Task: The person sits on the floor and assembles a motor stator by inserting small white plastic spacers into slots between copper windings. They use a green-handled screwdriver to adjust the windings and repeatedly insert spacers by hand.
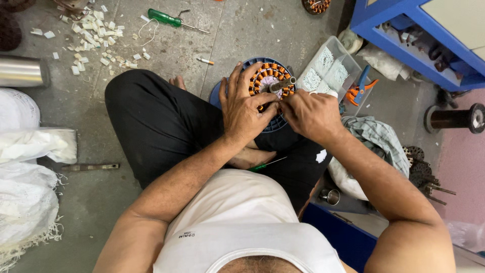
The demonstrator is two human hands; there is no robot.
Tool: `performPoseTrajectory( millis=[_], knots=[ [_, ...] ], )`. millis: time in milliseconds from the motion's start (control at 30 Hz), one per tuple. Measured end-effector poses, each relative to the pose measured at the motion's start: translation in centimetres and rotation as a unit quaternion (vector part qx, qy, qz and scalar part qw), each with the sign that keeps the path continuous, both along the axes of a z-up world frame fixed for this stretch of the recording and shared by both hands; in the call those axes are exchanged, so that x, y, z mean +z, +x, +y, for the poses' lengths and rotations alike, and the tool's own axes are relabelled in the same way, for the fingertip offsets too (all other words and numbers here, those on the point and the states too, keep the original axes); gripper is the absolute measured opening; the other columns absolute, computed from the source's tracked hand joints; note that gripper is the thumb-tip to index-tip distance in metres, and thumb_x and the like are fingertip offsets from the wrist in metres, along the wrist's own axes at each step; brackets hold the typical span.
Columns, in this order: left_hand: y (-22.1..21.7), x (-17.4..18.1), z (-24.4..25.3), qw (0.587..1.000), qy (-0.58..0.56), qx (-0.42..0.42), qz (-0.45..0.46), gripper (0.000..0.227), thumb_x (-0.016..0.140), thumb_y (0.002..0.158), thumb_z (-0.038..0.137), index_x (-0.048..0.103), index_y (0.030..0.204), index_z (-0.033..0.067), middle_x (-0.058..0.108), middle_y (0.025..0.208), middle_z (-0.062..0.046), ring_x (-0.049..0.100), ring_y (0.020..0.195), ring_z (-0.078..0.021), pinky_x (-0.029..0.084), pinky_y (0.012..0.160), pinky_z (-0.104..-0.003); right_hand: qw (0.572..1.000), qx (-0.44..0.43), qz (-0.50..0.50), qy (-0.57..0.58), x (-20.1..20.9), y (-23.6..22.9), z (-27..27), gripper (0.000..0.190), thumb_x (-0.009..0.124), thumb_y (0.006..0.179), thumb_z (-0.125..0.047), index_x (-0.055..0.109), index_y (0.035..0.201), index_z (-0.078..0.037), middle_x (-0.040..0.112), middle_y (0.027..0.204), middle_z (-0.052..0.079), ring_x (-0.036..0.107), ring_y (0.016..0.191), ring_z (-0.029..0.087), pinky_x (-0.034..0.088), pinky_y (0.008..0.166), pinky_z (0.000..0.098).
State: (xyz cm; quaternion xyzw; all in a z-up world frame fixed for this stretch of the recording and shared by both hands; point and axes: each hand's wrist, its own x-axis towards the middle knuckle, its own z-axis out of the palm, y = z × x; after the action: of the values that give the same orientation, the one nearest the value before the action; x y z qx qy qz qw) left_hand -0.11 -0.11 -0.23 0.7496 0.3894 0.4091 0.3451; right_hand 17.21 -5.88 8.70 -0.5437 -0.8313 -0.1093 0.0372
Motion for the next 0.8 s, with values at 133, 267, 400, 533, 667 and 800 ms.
performPoseTrajectory(
  millis=[133,267,400,533,667,800],
  knots=[
    [0.1,-0.2,0.1,1.000,0.004,0.002,-0.003,0.020,0.088,0.073,0.029,0.085,0.093,0.0244,0.044,0.155,-0.005,0.028,0.151,-0.0383,0.014,0.122,-0.071,0.902,-0.285,0.268,-0.180,-1.2,0.0,0.3,0.017,0.072,0.097,-0.019,0.070,0.095,-0.002,0.060,0.060,0.007,0.061,0.050,0.017,0.047,0.050,0.0311],
    [0.1,-0.3,0.1,1.000,0.007,-0.001,-0.008,0.018,0.088,0.074,0.030,0.084,0.091,0.0237,0.043,0.155,-0.005,0.027,0.152,-0.0388,0.014,0.122,-0.071,0.800,-0.394,0.356,-0.279,0.0,1.0,0.6,0.023,0.070,0.101,-0.027,0.073,0.096,-0.005,0.058,0.059,0.009,0.055,0.046,0.021,0.042,0.044,0.0352],
    [0.1,-0.3,0.0,1.000,0.003,0.001,-0.009,0.020,0.089,0.072,0.030,0.085,0.090,0.0237,0.044,0.155,-0.005,0.027,0.151,-0.0386,0.014,0.122,-0.071,0.982,-0.103,0.156,-0.023,1.1,0.7,-0.3,0.018,0.077,0.097,-0.021,0.071,0.112,-0.011,0.068,0.086,0.005,0.065,0.066,0.020,0.051,0.059,0.0331],
    [0.1,-0.2,0.0,1.000,0.007,0.002,-0.002,0.022,0.090,0.073,0.032,0.084,0.094,0.0242,0.043,0.156,-0.004,0.028,0.152,-0.0380,0.015,0.122,-0.070,0.999,0.033,-0.026,0.007,1.9,0.8,-0.6,0.034,0.080,0.081,-0.013,0.077,0.115,-0.015,0.061,0.087,0.002,0.063,0.063,0.016,0.051,0.054,0.0337],
    [0.0,0.0,0.2,1.000,0.009,0.003,0.007,0.021,0.090,0.073,0.031,0.084,0.092,0.0249,0.043,0.155,-0.004,0.027,0.151,-0.0377,0.016,0.121,-0.069,0.998,0.058,-0.001,0.031,1.5,0.5,-0.1,0.029,0.081,0.084,-0.015,0.075,0.112,-0.012,0.063,0.093,0.002,0.062,0.064,0.015,0.050,0.055,0.0334],
    [0.0,-0.1,0.1,1.000,0.010,-0.001,0.010,0.020,0.088,0.075,0.032,0.084,0.094,0.0255,0.042,0.156,-0.004,0.027,0.152,-0.0372,0.016,0.121,-0.069,0.999,0.016,0.026,0.021,0.4,0.2,-0.2,0.022,0.082,0.087,-0.021,0.069,0.100,-0.008,0.060,0.090,0.004,0.063,0.067,0.019,0.052,0.059,0.0358]
  ],
)
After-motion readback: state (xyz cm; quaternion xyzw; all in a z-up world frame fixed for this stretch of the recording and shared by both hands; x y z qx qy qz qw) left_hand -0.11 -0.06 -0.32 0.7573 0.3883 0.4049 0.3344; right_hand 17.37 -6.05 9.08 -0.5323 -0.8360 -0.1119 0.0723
